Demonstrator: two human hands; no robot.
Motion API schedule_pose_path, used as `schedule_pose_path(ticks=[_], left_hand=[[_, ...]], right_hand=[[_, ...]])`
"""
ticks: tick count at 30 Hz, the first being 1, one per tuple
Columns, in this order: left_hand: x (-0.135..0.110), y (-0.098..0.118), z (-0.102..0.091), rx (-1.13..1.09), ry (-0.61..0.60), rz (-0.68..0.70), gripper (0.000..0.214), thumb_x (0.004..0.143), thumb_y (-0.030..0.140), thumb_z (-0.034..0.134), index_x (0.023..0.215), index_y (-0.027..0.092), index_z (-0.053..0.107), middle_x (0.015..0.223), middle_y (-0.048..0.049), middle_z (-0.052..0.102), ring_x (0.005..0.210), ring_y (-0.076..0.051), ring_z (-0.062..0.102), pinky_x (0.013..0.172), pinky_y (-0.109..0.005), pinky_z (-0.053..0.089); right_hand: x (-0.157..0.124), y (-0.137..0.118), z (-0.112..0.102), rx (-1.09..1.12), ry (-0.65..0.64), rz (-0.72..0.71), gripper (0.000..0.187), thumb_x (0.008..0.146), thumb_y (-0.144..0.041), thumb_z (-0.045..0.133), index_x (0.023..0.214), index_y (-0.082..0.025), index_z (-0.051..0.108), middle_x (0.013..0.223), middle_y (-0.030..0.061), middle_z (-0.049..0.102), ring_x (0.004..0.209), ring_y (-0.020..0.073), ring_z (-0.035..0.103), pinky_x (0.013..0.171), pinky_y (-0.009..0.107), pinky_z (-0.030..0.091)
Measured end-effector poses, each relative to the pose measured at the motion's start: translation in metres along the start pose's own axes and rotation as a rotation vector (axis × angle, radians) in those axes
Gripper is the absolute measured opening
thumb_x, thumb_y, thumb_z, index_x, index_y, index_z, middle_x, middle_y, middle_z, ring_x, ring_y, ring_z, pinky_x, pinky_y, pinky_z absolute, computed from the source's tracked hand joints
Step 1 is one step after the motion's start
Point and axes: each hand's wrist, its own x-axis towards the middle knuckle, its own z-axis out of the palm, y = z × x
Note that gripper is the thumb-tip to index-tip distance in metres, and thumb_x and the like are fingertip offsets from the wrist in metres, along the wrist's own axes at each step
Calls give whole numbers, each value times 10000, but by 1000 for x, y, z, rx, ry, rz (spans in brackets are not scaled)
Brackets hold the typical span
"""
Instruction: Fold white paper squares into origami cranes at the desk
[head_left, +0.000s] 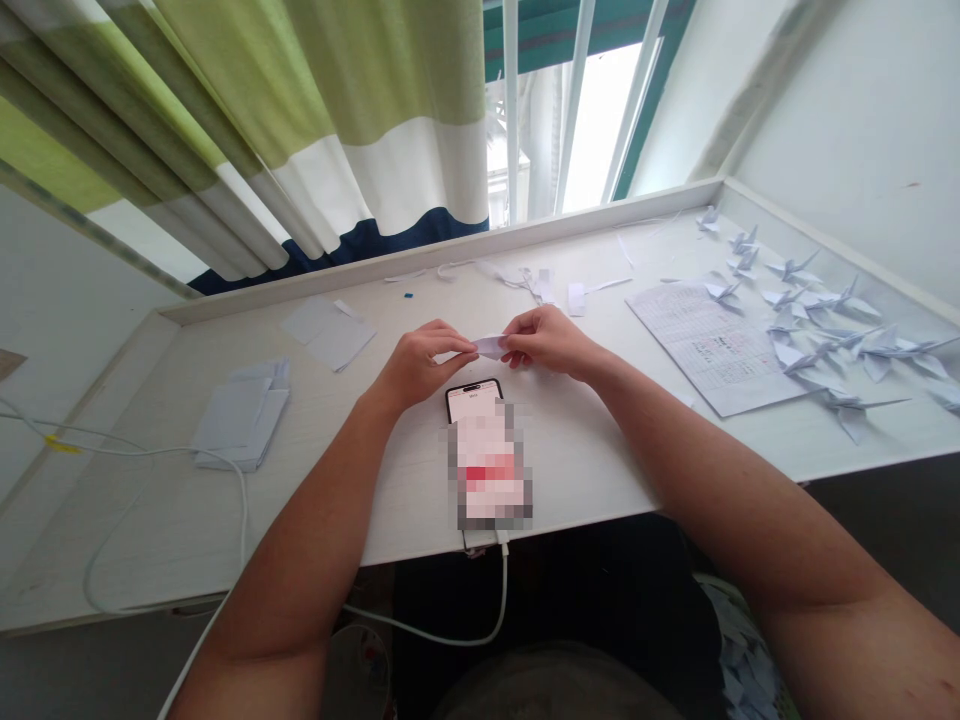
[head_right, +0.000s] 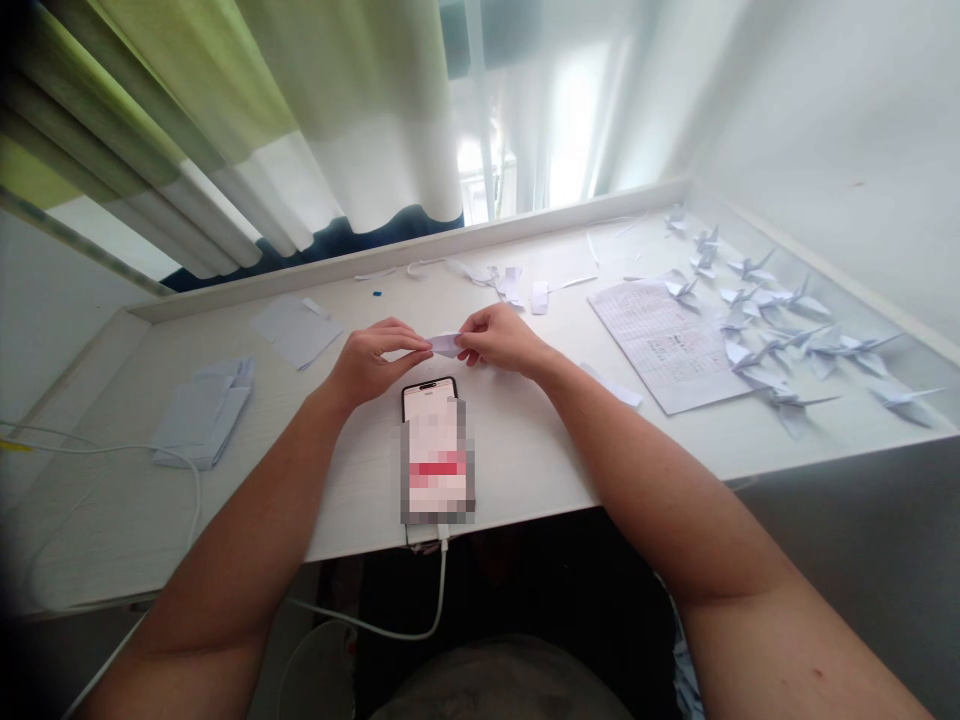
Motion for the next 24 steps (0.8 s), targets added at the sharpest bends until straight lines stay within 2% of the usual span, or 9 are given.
schedule_pose_path(ticks=[3, 6, 8, 10, 14, 17, 24], left_hand=[[0, 8, 2, -30, -15, -163, 153, 907, 372, 795, 883, 223, 814, 906, -65, 824, 853, -217, 739, 823, -365, 576], [4, 14, 8, -10, 126, -408, 255, 851, 418, 818, 756, 208, 709, 760, -31, 763, 738, -190, 689, 757, -338, 548], [7, 17, 11, -77, 151, -516, 255, 792, 403, 846, 885, 209, 710, 749, -9, 755, 690, -174, 673, 689, -309, 523], [10, 19, 13, -155, 139, -583, 259, 792, 365, 806, 980, 207, 724, 705, 9, 737, 644, -161, 653, 653, -293, 500], [13, 23, 11, -203, 110, -647, 177, 749, 336, 793, 841, 195, 735, 682, -2, 719, 639, -155, 634, 621, -282, 465], [12, 24, 11, -244, 114, -655, 196, 733, 353, 812, 718, 193, 698, 640, -2, 686, 604, -142, 593, 586, -274, 431], [9, 22, 19, -340, 157, -679, 268, 736, 405, 848, 683, 192, 693, 606, -9, 679, 561, -142, 606, 547, -264, 439]], right_hand=[[0, 0, 2, -9, 3, -6, 123, 842, -177, 823, 736, -145, 770, 656, 71, 764, 562, 135, 666, 551, 247, 522], [-2, -1, 6, -17, 7, -29, 113, 853, -150, 796, 744, -151, 763, 673, 64, 766, 583, 136, 678, 585, 253, 529], [-3, -4, 9, -40, 4, -49, 115, 863, -140, 771, 749, -150, 761, 675, 58, 764, 595, 135, 683, 599, 251, 526], [-5, -6, 12, -66, 2, -66, 117, 874, -136, 748, 758, -147, 759, 666, 51, 756, 596, 132, 678, 602, 247, 520], [-5, -6, 15, -87, 6, -94, 137, 898, -160, 723, 764, -146, 745, 663, 44, 748, 596, 128, 672, 588, 238, 502], [-4, -3, 16, -105, 8, -136, 157, 912, -210, 727, 765, -155, 741, 679, 40, 749, 604, 137, 681, 588, 246, 495], [-7, -3, 20, -220, 31, -217, 152, 899, -259, 743, 774, -172, 746, 678, 38, 749, 647, 175, 715, 613, 272, 491]])
